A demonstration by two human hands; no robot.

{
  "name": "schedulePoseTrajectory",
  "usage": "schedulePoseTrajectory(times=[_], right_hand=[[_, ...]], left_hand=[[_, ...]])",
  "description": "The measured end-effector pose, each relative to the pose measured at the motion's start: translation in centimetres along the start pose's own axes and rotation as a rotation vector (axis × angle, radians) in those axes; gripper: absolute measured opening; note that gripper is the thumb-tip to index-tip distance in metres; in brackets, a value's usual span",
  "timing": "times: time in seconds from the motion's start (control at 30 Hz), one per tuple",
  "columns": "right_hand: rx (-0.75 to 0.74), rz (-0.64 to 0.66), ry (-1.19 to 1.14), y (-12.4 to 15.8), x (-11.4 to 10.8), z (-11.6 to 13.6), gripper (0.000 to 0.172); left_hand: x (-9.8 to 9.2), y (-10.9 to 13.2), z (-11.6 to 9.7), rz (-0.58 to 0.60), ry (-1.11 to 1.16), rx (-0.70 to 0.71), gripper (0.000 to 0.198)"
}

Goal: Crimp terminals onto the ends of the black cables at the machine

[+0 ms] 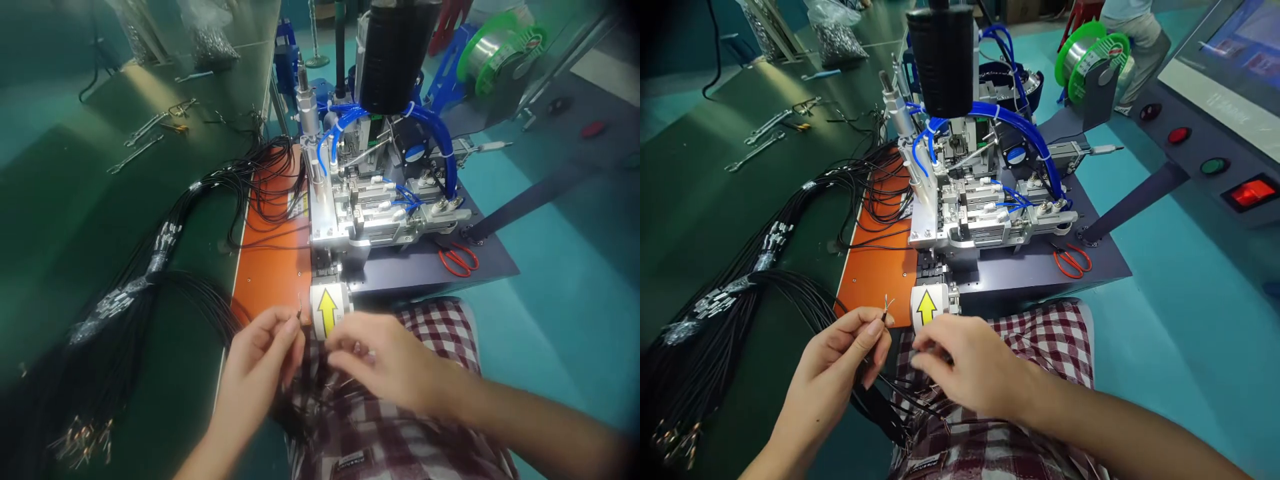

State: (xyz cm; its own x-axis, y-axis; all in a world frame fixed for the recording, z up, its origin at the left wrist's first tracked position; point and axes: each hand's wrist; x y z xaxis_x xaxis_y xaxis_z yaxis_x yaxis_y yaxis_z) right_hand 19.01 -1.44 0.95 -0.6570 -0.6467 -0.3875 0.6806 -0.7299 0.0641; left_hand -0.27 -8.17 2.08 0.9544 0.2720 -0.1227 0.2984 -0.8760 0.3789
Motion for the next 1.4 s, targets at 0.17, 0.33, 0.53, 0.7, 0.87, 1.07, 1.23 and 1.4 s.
schedulePoseTrajectory(times=[0.17,0.33,0.53,0.7,0.87,1.07,1.23,1.4], right_hand=[[0.099,-0.212,-0.299,-3.3,0.2,0.6,0.008],[0.038,-0.264,-0.361,-4.6,1.3,0.5,0.009],[0.046,-0.283,-0.415,-5.0,1.6,0.6,0.011],[-0.027,-0.314,-0.369,-5.1,1.9,0.2,0.016],[-0.188,-0.353,-0.225,-5.0,1.8,-0.1,0.02],[-0.217,-0.335,-0.241,-5.0,2.0,-0.4,0.019],[-0.153,-0.282,-0.281,-4.9,1.5,0.0,0.01],[-0.013,-0.178,-0.481,-5.1,1.0,0.3,0.02]], left_hand=[[-0.3,-0.5,-0.3,-0.004,0.083,-0.123,0.039],[-0.5,-0.9,-0.4,0.003,0.124,-0.135,0.041],[-0.6,-0.9,-0.1,0.036,0.115,-0.144,0.036],[-0.4,-1.0,0.1,0.059,0.128,-0.123,0.032],[-0.5,-1.1,0.3,0.075,0.127,-0.12,0.029],[-0.4,-1.1,0.4,0.052,0.082,-0.092,0.029],[-0.4,-0.8,0.5,0.002,0.007,-0.024,0.024],[-0.7,-0.6,0.3,-0.01,0.057,0.01,0.019]])
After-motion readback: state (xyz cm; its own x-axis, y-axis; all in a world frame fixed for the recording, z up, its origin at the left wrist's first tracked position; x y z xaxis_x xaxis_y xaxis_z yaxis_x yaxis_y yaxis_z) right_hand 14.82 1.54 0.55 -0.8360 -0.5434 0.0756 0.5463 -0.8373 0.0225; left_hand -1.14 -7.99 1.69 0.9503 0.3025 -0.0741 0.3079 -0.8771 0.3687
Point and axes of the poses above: each hand's wrist, its own y-axis away from the middle knuckle, its own x-axis out of the palm, z = x × y, and after that the axes turned 5 degrees about -z, right-handed
